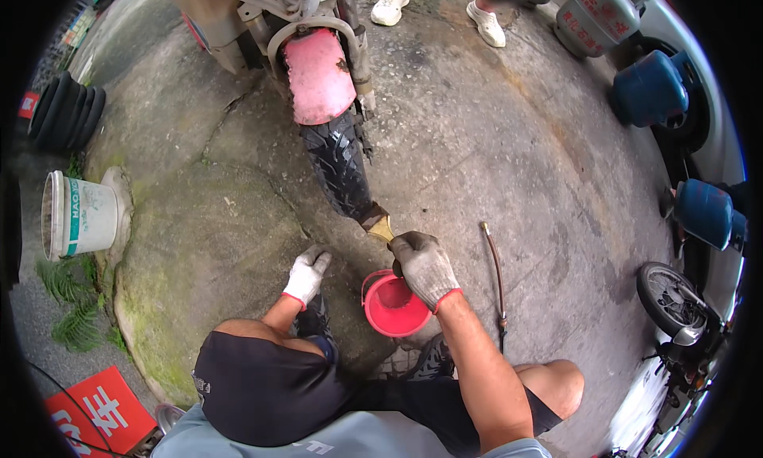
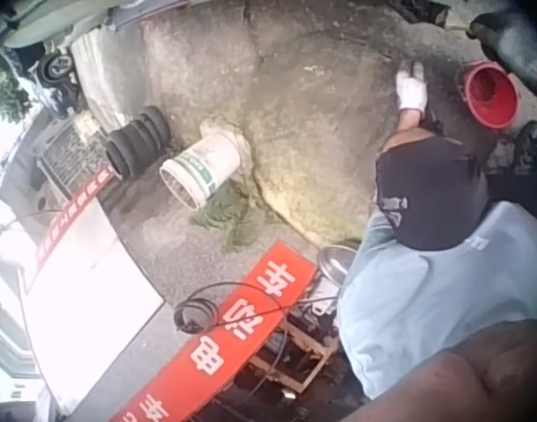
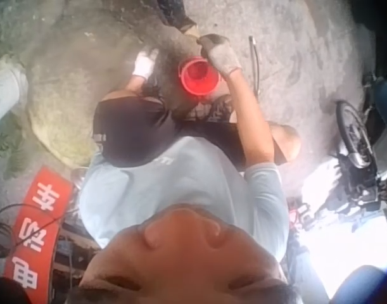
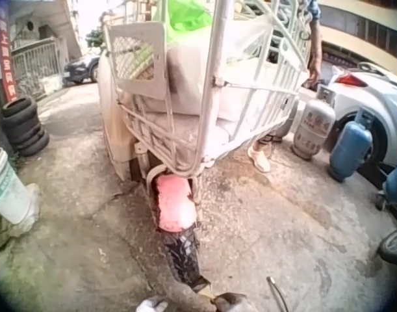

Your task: Repairing a punctured tire on a pink electric scooter by applying a patch.

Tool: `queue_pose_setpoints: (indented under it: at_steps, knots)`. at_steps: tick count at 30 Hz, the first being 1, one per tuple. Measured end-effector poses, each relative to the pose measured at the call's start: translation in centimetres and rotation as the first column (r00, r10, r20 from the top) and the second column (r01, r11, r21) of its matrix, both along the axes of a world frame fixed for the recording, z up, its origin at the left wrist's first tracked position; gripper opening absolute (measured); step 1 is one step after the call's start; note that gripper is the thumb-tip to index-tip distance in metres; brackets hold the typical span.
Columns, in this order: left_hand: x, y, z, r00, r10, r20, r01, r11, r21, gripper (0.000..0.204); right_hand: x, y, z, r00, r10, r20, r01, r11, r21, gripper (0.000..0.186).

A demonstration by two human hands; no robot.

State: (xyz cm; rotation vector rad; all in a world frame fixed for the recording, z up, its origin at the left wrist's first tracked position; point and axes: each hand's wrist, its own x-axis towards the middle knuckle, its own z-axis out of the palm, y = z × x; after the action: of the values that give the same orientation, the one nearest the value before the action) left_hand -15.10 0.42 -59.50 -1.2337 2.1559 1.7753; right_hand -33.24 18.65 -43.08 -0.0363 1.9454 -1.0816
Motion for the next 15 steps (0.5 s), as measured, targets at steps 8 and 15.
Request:
queue_pose_setpoints:
  at_steps: [8,15]
  knots:
    - [-1.1,1.4,3.0,1.000,-0.012,0.019,0.011,0.999,0.047,0.028,-1.7,-2.1,9.1,0.975,-0.122,-0.187,0.076,0.969,-0.234,0.031]
    - [-0.8,1.2,0.8,0.993,-0.106,-0.047,0.095,0.975,-0.202,0.030,2.2,0.7,-1.5,0.965,0.045,-0.258,-0.068,0.994,-0.082,0.027]
